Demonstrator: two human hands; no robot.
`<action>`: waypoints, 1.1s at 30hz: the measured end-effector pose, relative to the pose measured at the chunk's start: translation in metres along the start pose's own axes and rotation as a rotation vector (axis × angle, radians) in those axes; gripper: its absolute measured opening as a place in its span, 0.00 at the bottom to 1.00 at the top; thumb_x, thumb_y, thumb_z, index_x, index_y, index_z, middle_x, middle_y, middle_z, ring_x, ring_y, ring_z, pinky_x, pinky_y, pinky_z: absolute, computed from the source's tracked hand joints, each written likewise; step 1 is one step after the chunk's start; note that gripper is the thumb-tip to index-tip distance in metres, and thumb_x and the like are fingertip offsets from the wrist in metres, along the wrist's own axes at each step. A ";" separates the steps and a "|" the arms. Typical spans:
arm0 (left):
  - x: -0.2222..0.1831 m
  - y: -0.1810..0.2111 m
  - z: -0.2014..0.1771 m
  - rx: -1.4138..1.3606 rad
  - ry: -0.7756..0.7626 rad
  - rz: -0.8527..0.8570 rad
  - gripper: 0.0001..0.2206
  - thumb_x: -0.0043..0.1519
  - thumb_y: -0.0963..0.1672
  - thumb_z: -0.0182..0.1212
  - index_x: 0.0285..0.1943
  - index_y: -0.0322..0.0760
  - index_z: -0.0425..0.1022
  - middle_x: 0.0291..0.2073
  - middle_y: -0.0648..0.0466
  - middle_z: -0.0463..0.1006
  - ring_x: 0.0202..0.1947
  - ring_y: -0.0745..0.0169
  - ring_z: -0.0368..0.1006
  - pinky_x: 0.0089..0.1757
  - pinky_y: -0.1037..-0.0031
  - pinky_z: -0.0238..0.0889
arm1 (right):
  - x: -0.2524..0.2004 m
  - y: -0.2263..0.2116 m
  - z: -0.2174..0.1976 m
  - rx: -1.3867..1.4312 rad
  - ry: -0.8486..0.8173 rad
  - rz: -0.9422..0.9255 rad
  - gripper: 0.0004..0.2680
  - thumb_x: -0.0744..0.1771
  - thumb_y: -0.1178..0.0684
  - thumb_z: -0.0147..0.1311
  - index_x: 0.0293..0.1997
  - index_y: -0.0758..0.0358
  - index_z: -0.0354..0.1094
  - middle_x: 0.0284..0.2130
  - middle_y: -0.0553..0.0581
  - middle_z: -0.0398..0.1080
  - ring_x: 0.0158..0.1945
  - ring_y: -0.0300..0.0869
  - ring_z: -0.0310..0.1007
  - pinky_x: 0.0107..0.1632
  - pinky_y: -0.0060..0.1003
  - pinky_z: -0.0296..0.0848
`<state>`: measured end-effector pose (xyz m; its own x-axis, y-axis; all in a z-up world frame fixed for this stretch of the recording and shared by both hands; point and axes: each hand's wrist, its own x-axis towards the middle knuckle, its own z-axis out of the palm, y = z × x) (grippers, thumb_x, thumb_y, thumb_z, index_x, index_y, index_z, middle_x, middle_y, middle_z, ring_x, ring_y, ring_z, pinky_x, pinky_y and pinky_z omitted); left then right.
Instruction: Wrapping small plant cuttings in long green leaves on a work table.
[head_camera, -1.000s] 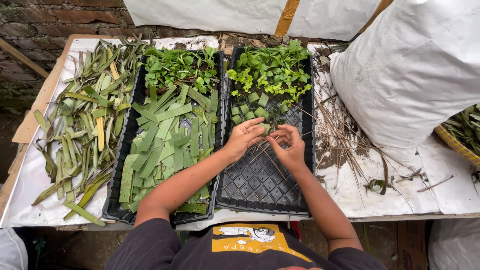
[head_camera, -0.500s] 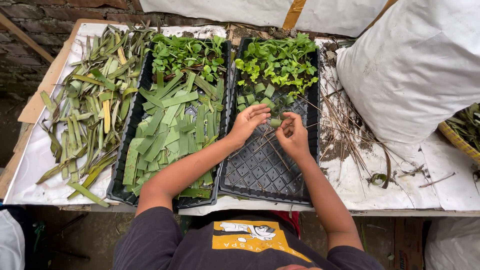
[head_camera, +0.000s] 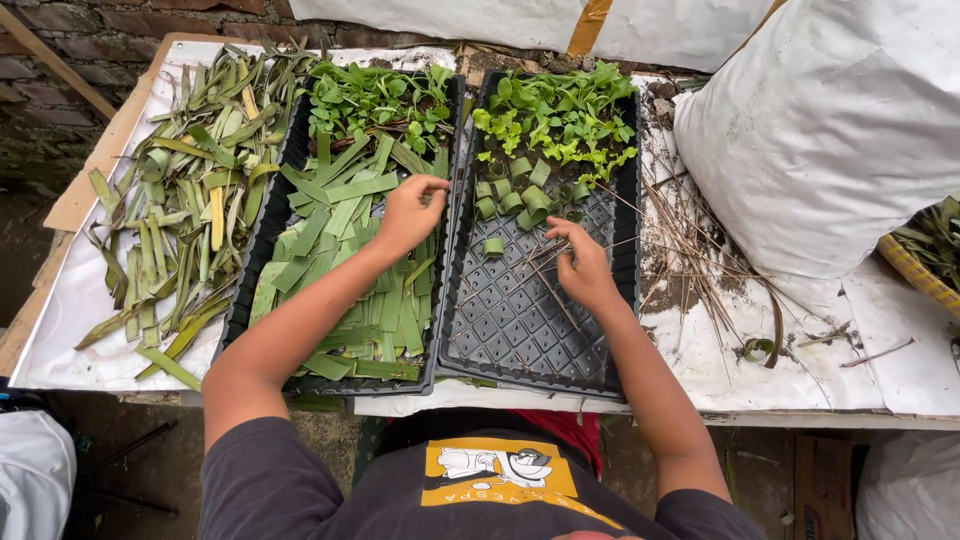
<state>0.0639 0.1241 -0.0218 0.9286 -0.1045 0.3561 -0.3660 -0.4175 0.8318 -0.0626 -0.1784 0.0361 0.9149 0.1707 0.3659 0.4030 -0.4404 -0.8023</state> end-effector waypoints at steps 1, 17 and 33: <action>-0.002 -0.003 -0.011 0.003 -0.005 0.003 0.08 0.64 0.40 0.61 0.50 0.39 0.83 0.44 0.51 0.81 0.45 0.55 0.81 0.44 0.71 0.76 | 0.000 0.009 0.000 0.002 0.005 0.001 0.17 0.64 0.76 0.40 0.50 0.65 0.70 0.59 0.70 0.70 0.63 0.66 0.68 0.63 0.61 0.70; -0.016 0.015 -0.056 0.640 -0.668 -0.345 0.35 0.57 0.48 0.71 0.73 0.35 0.62 0.66 0.36 0.63 0.67 0.31 0.63 0.59 0.46 0.65 | -0.013 0.080 0.007 -0.878 -0.074 0.009 0.11 0.65 0.68 0.55 0.49 0.56 0.74 0.40 0.54 0.68 0.43 0.53 0.78 0.51 0.46 0.75; -0.014 0.066 -0.100 0.241 -0.243 -0.261 0.26 0.59 0.35 0.58 0.71 0.29 0.66 0.52 0.30 0.76 0.52 0.32 0.75 0.51 0.48 0.69 | -0.003 0.003 -0.049 -0.933 0.510 -0.564 0.15 0.70 0.63 0.46 0.56 0.50 0.79 0.33 0.50 0.67 0.27 0.45 0.70 0.32 0.35 0.69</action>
<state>0.0209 0.1880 0.0708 0.9862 -0.1651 0.0124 -0.1189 -0.6540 0.7471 -0.0656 -0.2238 0.0557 0.4160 0.2688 0.8687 0.3780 -0.9200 0.1037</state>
